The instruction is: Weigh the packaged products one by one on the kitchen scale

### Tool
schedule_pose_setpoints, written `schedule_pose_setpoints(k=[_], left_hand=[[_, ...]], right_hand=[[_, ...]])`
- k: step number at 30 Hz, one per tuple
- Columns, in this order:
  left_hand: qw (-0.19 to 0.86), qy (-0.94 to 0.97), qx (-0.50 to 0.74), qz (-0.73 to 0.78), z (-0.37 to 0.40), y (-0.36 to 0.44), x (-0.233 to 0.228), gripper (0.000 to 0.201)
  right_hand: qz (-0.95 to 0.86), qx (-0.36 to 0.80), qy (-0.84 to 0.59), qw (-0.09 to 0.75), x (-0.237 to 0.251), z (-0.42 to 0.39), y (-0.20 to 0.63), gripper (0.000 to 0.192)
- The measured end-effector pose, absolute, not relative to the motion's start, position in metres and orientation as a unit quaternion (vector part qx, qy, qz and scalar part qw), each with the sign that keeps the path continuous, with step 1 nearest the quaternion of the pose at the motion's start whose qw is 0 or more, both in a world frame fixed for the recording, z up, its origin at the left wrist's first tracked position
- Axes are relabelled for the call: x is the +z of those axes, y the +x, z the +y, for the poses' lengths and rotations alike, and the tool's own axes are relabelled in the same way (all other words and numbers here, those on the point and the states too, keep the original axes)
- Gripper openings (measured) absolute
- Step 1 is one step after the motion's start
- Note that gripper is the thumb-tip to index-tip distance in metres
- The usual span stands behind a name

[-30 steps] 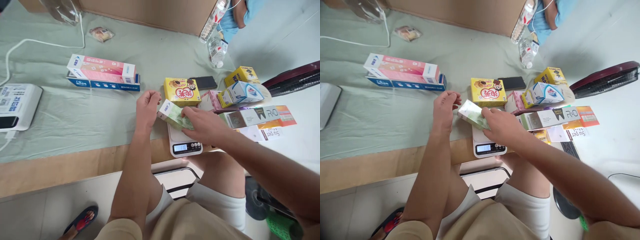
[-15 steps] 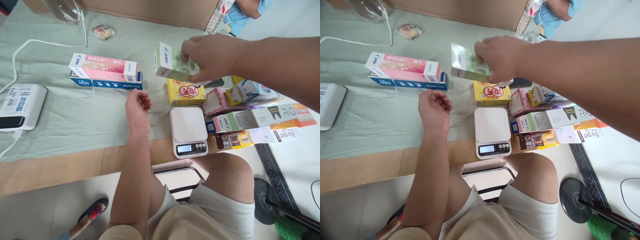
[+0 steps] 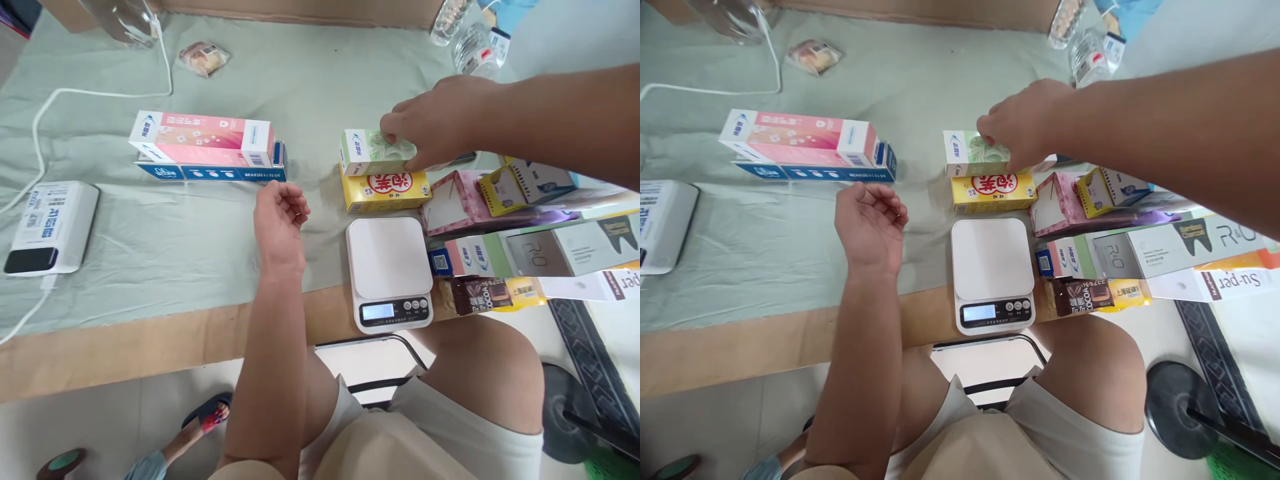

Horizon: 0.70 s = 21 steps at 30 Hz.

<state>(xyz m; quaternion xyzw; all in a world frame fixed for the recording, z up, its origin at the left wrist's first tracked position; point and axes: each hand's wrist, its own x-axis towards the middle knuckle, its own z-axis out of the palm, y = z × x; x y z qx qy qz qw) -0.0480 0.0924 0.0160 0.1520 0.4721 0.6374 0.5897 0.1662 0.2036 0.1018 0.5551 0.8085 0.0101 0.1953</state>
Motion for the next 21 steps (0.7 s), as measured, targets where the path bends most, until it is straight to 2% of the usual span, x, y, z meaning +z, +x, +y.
schedule_pose_setpoints(k=[3, 5, 10, 13, 17, 21], left_hand=[[0.587, 0.153, 0.634, 0.480, 0.093, -0.045, 0.016, 0.042], [0.586, 0.152, 0.633, 0.482, 0.093, -0.044, 0.016, 0.043], [0.585, 0.149, 0.638, 0.479, 0.093, -0.046, 0.017, 0.047], [0.573, 0.121, 0.646, 0.491, 0.092, -0.051, 0.020, 0.048], [0.556, 0.083, 0.664, 0.493, 0.090, -0.059, 0.021, 0.044], [0.554, 0.059, 0.678, 0.479, 0.091, -0.069, 0.020, 0.035]], right_hand=[[0.770, 0.030, 0.556, 0.313, 0.104, 0.203, 0.164, 0.051], [0.766, 0.032, 0.558, 0.319, 0.108, 0.202, 0.160, 0.055], [0.815, 0.049, 0.536, 0.213, 0.120, 0.201, 0.135, 0.044], [0.850, 0.037, 0.505, 0.145, 0.121, 0.198, 0.104, 0.055], [0.890, -0.014, 0.444, 0.103, 0.112, 0.193, 0.053, 0.065], [0.915, -0.029, 0.394, 0.082, 0.096, 0.193, 0.010, 0.055]])
